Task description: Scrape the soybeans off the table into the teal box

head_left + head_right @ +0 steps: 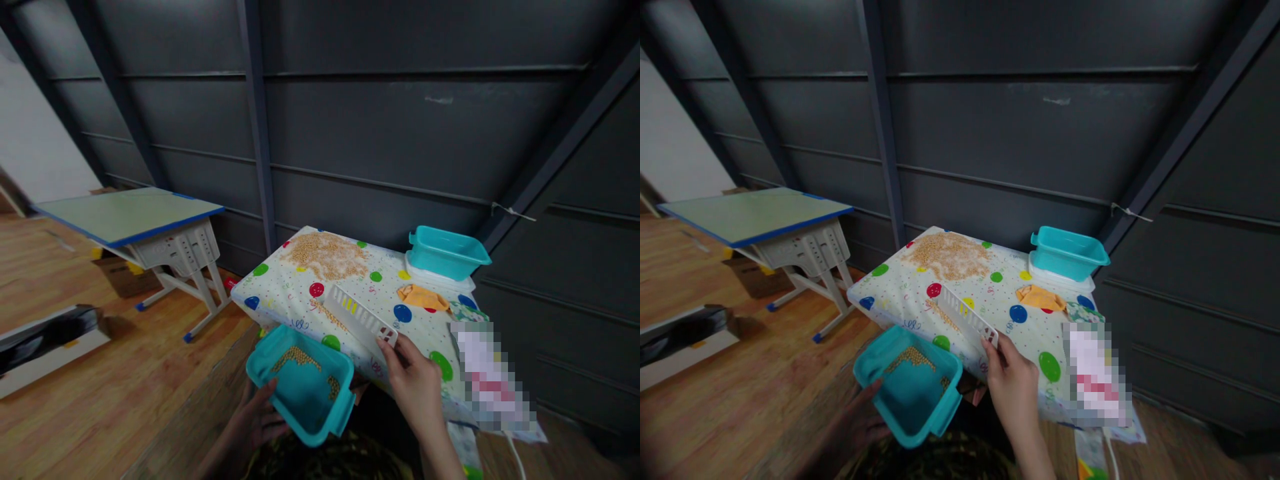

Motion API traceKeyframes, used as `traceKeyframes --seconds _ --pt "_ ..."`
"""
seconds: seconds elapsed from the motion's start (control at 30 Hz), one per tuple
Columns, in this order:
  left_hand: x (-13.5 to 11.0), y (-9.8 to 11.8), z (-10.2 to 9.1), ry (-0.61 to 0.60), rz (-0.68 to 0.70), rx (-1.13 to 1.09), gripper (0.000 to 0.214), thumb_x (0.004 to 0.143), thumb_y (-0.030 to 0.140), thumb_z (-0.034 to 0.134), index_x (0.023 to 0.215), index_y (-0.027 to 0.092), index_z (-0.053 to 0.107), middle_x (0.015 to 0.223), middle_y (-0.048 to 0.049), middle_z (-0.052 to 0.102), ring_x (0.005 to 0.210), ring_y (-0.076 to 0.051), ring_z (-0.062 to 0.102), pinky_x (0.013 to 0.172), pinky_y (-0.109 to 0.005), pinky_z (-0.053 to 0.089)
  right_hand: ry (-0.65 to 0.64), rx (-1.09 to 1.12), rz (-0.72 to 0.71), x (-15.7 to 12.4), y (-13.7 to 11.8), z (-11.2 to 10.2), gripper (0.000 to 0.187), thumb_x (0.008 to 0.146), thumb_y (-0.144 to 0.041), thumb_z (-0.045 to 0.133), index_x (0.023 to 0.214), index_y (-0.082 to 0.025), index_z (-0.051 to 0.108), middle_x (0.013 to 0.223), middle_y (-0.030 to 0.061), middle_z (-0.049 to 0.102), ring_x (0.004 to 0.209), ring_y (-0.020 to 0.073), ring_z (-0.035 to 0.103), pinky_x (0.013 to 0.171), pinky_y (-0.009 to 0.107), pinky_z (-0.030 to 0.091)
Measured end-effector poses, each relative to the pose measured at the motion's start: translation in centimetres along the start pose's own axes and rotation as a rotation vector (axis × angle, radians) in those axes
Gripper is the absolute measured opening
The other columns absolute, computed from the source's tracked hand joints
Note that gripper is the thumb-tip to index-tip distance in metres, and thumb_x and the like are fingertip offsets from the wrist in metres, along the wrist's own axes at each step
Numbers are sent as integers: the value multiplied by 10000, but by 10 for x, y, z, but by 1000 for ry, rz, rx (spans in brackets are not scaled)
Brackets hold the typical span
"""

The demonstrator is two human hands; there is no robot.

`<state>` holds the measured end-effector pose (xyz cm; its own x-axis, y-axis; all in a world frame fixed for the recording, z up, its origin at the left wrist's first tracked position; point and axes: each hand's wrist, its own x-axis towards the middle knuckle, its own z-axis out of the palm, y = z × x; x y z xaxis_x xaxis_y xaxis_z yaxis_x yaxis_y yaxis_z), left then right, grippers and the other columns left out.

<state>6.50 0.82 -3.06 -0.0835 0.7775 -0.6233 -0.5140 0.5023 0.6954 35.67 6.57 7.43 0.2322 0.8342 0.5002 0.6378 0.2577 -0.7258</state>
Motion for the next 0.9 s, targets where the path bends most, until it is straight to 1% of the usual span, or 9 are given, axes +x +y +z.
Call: traceKeyframes --seconds 0.1,0.23,0.33,0.4,0.5,0.6,0.73,0.83,0.9 --pt "-2 0 1 -20 -2 -15 1179 858 543 899 1762 286 186 967 -100 828 827 -340 852 797 -454 690 12 6 19 -2 -4 4 526 1004 -716 623 960 -246 854 750 99 825 571 268 737 501 307 517" --pt "-5 -1 4 -35 -5 4 1207 849 576 896 1764 235 187 943 -103 827 812 -333 841 809 -456 686 -16 29 35 -6 -13 12 494 1016 -690 623 1020 -261 868 665 81 784 563 280 743 490 314 531" --pt "-7 0 5 -34 -2 12 1210 870 553 879 1770 229 139 943 -105 834 795 -327 837 821 -465 683 -20 60 51 -12 -15 14 505 1019 -687 633 1077 -248 875 638 74 769 549 275 742 472 309 531" --pt "-8 0 6 -37 8 12 1209 886 546 864 1778 232 111 963 -107 836 797 -321 838 825 -465 683 -5 67 71 -16 -13 12 521 1009 -699 646 1070 -235 877 673 88 790 561 274 754 472 306 540" --pt "-10 1 6 -41 16 12 1163 916 525 838 1783 266 108 1007 -98 835 816 -313 847 826 -455 685 29 72 120 -20 -7 4 540 967 -735 682 1022 -234 876 787 115 842 612 283 785 481 308 558" --pt "-9 1 5 -45 17 9 1135 933 495 828 1783 278 108 1008 -91 834 812 -303 849 826 -450 689 66 82 192 -24 -3 -4 551 911 -746 740 1024 -224 875 887 132 870 681 303 814 532 323 599" --pt "-6 -1 4 -39 22 5 1195 893 516 868 1783 251 115 958 -100 832 791 -319 843 806 -451 688 65 221 296 -25 -3 -4 565 863 -735 796 1042 -203 861 986 145 883 780 324 838 586 343 647" --pt "-6 -1 5 -43 22 -1 1212 878 526 883 1780 241 124 895 -77 819 766 -310 833 809 -449 688 57 376 385 -22 -5 1 577 826 -736 835 1017 -192 835 974 145 880 749 323 826 509 346 629" --pt "-7 0 7 -33 11 3 1161 906 500 859 1775 256 129 889 -63 819 765 -298 832 835 -461 692 34 457 435 -21 -7 6 580 803 -734 860 1004 -193 805 885 123 866 654 302 792 437 335 585"
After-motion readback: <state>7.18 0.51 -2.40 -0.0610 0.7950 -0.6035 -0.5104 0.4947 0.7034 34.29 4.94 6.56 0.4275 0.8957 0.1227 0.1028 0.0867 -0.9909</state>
